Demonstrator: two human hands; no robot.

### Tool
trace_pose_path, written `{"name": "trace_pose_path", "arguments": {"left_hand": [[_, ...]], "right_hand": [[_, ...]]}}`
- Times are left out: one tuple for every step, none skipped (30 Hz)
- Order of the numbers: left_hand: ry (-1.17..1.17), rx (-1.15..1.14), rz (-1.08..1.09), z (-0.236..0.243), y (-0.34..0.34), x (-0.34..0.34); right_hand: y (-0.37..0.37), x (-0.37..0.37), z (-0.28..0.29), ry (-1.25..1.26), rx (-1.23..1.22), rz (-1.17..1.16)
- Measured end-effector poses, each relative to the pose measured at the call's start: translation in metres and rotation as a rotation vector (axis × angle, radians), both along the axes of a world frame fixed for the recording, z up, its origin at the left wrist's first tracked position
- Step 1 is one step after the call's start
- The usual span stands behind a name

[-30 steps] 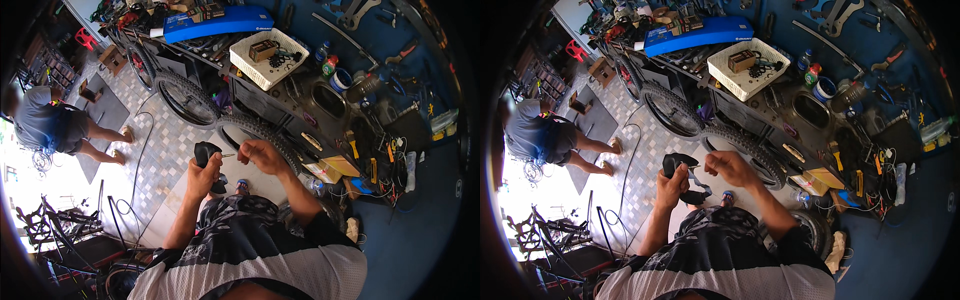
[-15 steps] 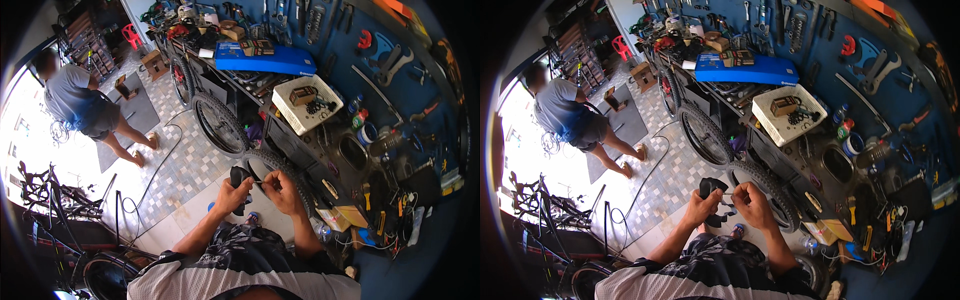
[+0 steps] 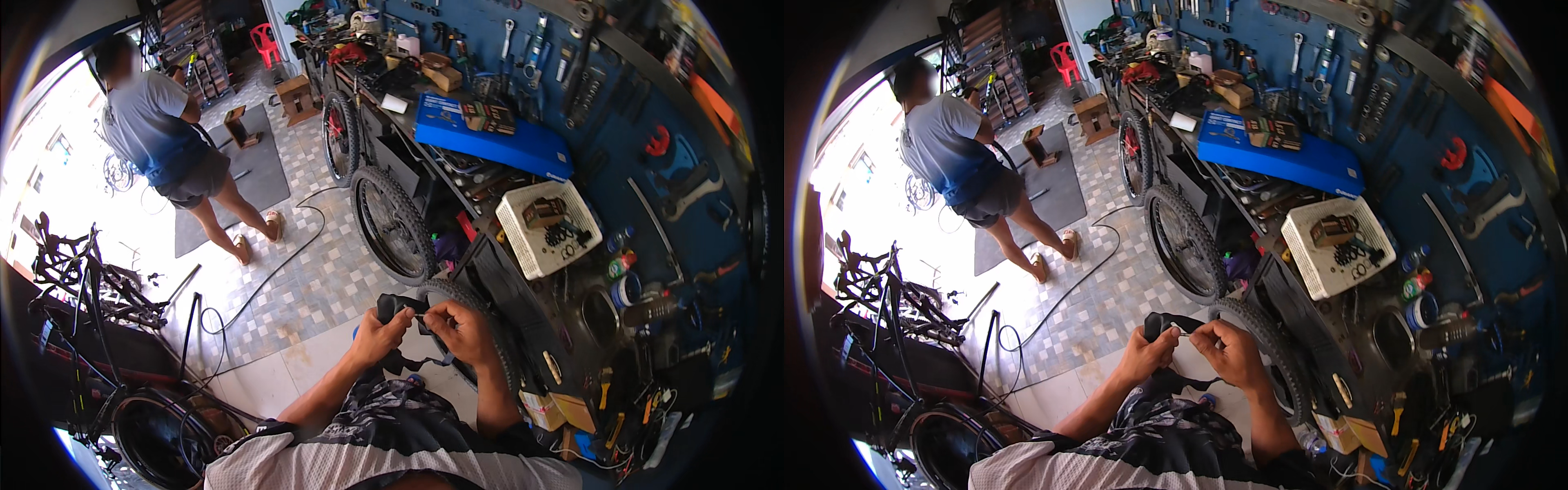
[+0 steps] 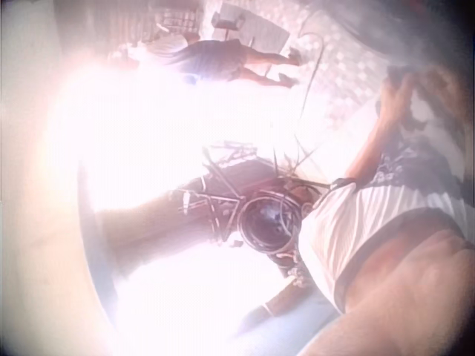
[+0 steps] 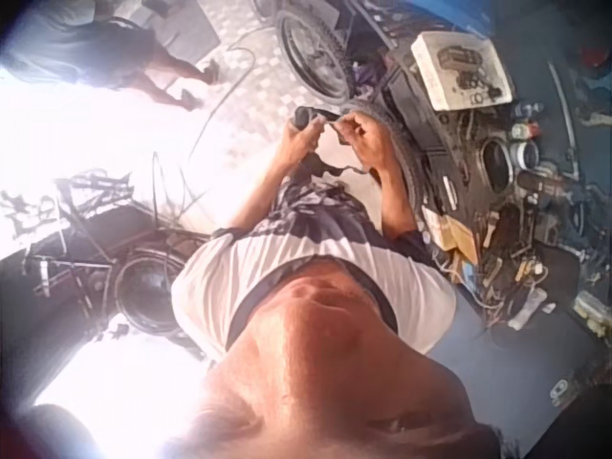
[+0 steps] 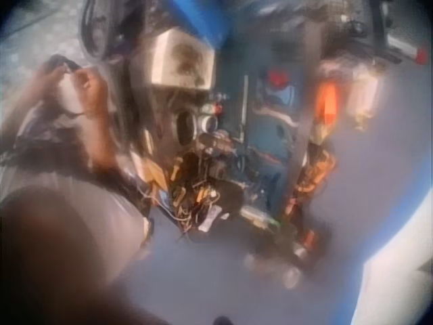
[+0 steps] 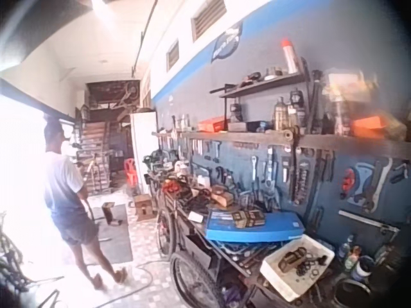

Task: The person unpacks a new bicycle tire and inner tube from a paper bag, inflates the tube with a hand pump, and then seats the tire onto a bicycle rim. The person works in a bicycle repair shop with tools and parts visible on the walls and workbench.

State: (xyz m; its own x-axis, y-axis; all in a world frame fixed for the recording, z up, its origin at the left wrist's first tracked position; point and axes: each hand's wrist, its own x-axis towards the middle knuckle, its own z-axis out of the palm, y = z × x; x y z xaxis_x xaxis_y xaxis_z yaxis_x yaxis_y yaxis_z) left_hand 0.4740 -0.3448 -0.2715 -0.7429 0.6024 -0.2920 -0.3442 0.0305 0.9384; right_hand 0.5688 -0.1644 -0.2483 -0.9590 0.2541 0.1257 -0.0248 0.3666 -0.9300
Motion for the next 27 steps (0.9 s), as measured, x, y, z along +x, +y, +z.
{"name": "trace_pose_path", "arguments": {"left_hand": [[-0.011,0.011,0.012,-0.002,-0.003,-0.011],[-0.022,0.023,0.024,-0.004,-0.007,-0.023],[-0.040,0.017,0.037,-0.007,-0.009,-0.037],[-0.032,0.034,0.053,-0.010,-0.012,-0.051],[-0.031,0.033,0.069,-0.012,-0.015,-0.067],[-0.035,0.013,0.084,-0.014,-0.018,-0.084],[-0.030,0.031,0.086,-0.016,-0.021,-0.104],[-0.033,0.028,0.086,-0.016,-0.026,-0.124],[-0.050,0.001,0.088,-0.015,-0.032,-0.146],[-0.018,0.012,0.089,-0.014,-0.038,-0.169],[-0.007,-0.001,0.092,-0.013,-0.045,-0.192],[-0.004,-0.030,0.097,-0.010,-0.053,-0.215],[0.010,-0.016,0.094,-0.007,-0.060,-0.240],[0.021,-0.024,0.100,-0.005,-0.067,-0.266],[0.027,-0.033,0.104,-0.004,-0.073,-0.289],[0.025,-0.046,0.105,-0.003,-0.077,-0.310],[0.048,-0.083,0.108,-0.004,-0.077,-0.332],[0.063,-0.084,0.107,-0.004,-0.078,-0.349],[0.071,-0.089,0.103,-0.005,-0.077,-0.366],[0.070,-0.100,0.097,-0.006,-0.075,-0.384],[0.036,-0.090,0.086,-0.008,-0.073,-0.400],[0.037,-0.107,0.082,-0.010,-0.069,-0.415],[0.035,-0.128,0.081,-0.013,-0.065,-0.431],[0.020,-0.165,0.083,-0.015,-0.060,-0.448],[0.051,-0.166,0.065,-0.016,-0.056,-0.466],[0.104,-0.168,0.044,-0.018,-0.050,-0.485],[0.133,-0.191,0.021,-0.019,-0.045,-0.504]], "right_hand": [[-0.001,-0.015,0.000,-0.127,0.026,0.007],[-0.002,-0.030,0.000,-0.078,0.008,0.035],[-0.004,-0.046,-0.001,-0.080,0.000,0.048],[-0.007,-0.062,-0.002,-0.071,-0.011,0.064],[-0.008,-0.080,-0.003,-0.100,-0.004,0.060],[-0.010,-0.101,-0.004,-0.108,-0.005,0.072],[-0.012,-0.123,-0.006,-0.116,-0.009,0.083],[-0.016,-0.146,-0.006,-0.126,-0.016,0.093],[-0.019,-0.171,-0.006,-0.195,0.032,0.095],[-0.024,-0.196,-0.005,-0.144,0.021,0.119],[-0.029,-0.221,-0.004,-0.137,0.014,0.135],[-0.034,-0.245,-0.002,-0.138,-0.001,0.149],[-0.040,-0.270,0.000,-0.126,-0.038,0.168],[-0.044,-0.295,0.003,-0.088,-0.014,0.184],[-0.048,-0.318,0.005,-0.074,-0.005,0.195],[-0.050,-0.338,0.007,-0.065,0.003,0.202],[-0.052,-0.357,0.008,-0.085,0.040,0.203],[-0.052,-0.376,0.009,-0.103,0.077,0.199],[-0.052,-0.393,0.009,-0.113,0.104,0.194],[-0.052,-0.409,0.009,-0.127,0.090,0.191],[-0.051,-0.425,0.007,-0.135,0.066,0.191],[-0.048,-0.440,0.005,-0.143,0.043,0.193],[-0.045,-0.454,0.002,-0.148,0.014,0.185],[-0.041,-0.469,-0.001,-0.150,-0.014,0.181],[-0.036,-0.485,-0.004,-0.150,-0.043,0.180],[-0.029,-0.502,-0.009,-0.147,-0.034,0.171],[-0.023,-0.519,-0.015,-0.144,-0.028,0.164]]}}
